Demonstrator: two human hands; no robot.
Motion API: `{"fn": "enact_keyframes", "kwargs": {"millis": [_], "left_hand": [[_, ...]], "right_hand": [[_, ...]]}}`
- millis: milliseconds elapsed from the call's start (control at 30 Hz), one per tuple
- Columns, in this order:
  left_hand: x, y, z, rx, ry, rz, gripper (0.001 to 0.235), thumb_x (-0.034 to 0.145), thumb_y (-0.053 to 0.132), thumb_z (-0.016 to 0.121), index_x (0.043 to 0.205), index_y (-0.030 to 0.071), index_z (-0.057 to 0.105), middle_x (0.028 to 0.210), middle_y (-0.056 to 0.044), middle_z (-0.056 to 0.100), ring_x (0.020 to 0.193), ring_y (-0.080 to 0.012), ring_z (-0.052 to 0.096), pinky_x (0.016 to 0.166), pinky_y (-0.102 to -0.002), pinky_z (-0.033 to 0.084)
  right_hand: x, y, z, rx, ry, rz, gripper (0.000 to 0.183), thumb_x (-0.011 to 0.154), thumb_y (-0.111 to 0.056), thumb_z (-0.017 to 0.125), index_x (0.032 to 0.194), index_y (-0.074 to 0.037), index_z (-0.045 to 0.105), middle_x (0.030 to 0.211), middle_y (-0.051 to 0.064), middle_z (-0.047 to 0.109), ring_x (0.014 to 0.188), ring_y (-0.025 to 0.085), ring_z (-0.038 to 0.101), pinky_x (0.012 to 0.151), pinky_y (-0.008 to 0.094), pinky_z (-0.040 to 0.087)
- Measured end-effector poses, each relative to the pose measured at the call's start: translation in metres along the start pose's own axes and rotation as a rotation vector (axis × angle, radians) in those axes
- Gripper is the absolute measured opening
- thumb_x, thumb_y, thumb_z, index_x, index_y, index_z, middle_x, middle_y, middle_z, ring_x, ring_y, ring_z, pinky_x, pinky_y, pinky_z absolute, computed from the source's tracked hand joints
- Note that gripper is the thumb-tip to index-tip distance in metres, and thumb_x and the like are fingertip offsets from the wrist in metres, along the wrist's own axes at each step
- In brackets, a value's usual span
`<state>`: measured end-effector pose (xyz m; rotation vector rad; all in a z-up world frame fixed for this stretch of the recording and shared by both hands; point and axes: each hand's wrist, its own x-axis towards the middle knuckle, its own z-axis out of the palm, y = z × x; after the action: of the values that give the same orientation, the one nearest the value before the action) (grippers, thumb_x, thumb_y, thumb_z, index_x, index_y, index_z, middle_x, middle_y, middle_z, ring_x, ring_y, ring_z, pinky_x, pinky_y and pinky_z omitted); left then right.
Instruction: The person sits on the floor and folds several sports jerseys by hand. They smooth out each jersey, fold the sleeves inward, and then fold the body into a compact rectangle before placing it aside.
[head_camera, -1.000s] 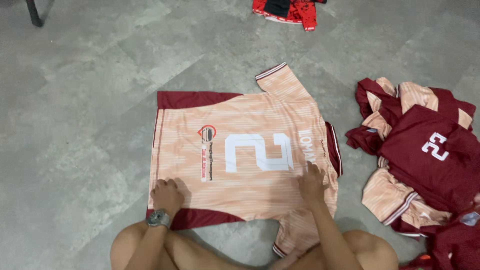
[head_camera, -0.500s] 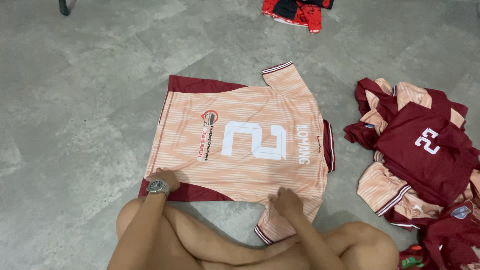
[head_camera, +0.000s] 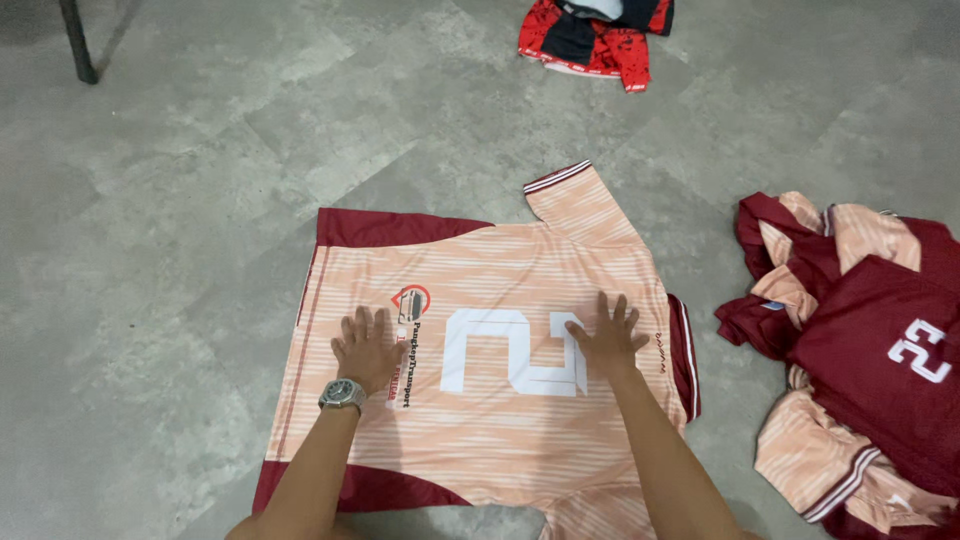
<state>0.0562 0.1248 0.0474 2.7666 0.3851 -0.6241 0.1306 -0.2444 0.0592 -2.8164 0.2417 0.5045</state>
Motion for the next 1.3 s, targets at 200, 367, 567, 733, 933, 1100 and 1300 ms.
{"fn": "enact_keyframes", "kwargs": {"millis": [200,367,567,733,933,1100,1300], "left_hand": [[0.051,0.011,-0.013,-0.008,-0.048,-0.112,0.075,0.086,0.057,0.035,0.145,0.021,0.007,0.151,-0.014,-0.004,0.136,-0.0405,-0.005,0.103,-0.065,0.000],[0.085,-0.007,-0.017,-0.126,-0.026,-0.050,0.085,0.077,0.062,0.043,0.144,0.021,0.012,0.151,-0.014,-0.003,0.136,-0.0433,-0.004,0.104,-0.065,0.003],[0.046,-0.029,-0.003,-0.227,0.212,0.176,0.065,0.081,0.040,0.055,0.136,0.013,0.033,0.144,-0.020,0.020,0.134,-0.0401,0.019,0.105,-0.056,0.023],[-0.038,-0.074,0.044,0.149,-0.039,0.304,0.023,0.066,0.037,0.065,0.068,0.017,0.054,0.089,-0.005,0.051,0.090,-0.0274,0.055,0.075,-0.041,0.046],[-0.094,-0.103,0.099,0.419,-0.127,0.067,0.061,0.066,0.028,0.068,0.117,0.020,0.035,0.123,-0.009,0.034,0.116,-0.0308,0.038,0.089,-0.041,0.041],[-0.098,-0.095,0.076,0.460,-0.056,0.091,0.058,0.072,0.023,0.061,0.124,0.019,0.035,0.125,-0.009,0.039,0.114,-0.0276,0.043,0.089,-0.039,0.041],[-0.062,-0.133,0.116,0.410,-0.034,0.030,0.045,0.070,0.032,0.065,0.111,0.018,0.054,0.121,-0.008,0.047,0.110,-0.0273,0.049,0.086,-0.042,0.042]], "right_hand": [[0.047,-0.021,-0.002,-0.091,-0.001,0.095,0.079,0.082,-0.064,0.040,0.145,-0.024,0.014,0.151,0.012,0.007,0.137,0.039,0.005,0.096,0.068,0.020],[0.091,-0.020,0.005,-0.080,0.025,0.043,0.083,0.078,-0.064,0.045,0.145,-0.027,0.014,0.151,0.011,0.007,0.136,0.039,0.006,0.096,0.068,0.022],[0.036,-0.014,0.011,0.083,0.181,-0.193,0.064,0.090,-0.051,0.039,0.142,-0.015,0.028,0.145,0.020,0.023,0.132,0.041,0.023,0.104,0.061,0.014],[-0.102,0.021,0.062,-0.057,-0.089,-0.396,0.025,0.081,-0.030,0.056,0.102,-0.017,0.058,0.095,0.007,0.056,0.093,0.027,0.059,0.078,0.037,0.046],[-0.198,0.014,0.048,-0.211,-0.256,-0.443,0.065,0.071,-0.040,0.067,0.126,-0.015,0.042,0.122,0.015,0.041,0.116,0.034,0.041,0.094,0.050,0.035],[-0.224,0.018,0.038,-0.300,-0.107,-0.392,0.084,0.068,-0.056,0.068,0.131,-0.009,0.035,0.129,0.019,0.036,0.121,0.035,0.034,0.096,0.053,0.032],[-0.241,0.046,0.066,-0.161,-0.298,-0.447,0.064,0.066,-0.040,0.074,0.111,-0.010,0.041,0.107,0.012,0.046,0.105,0.032,0.048,0.087,0.047,0.039]]}}
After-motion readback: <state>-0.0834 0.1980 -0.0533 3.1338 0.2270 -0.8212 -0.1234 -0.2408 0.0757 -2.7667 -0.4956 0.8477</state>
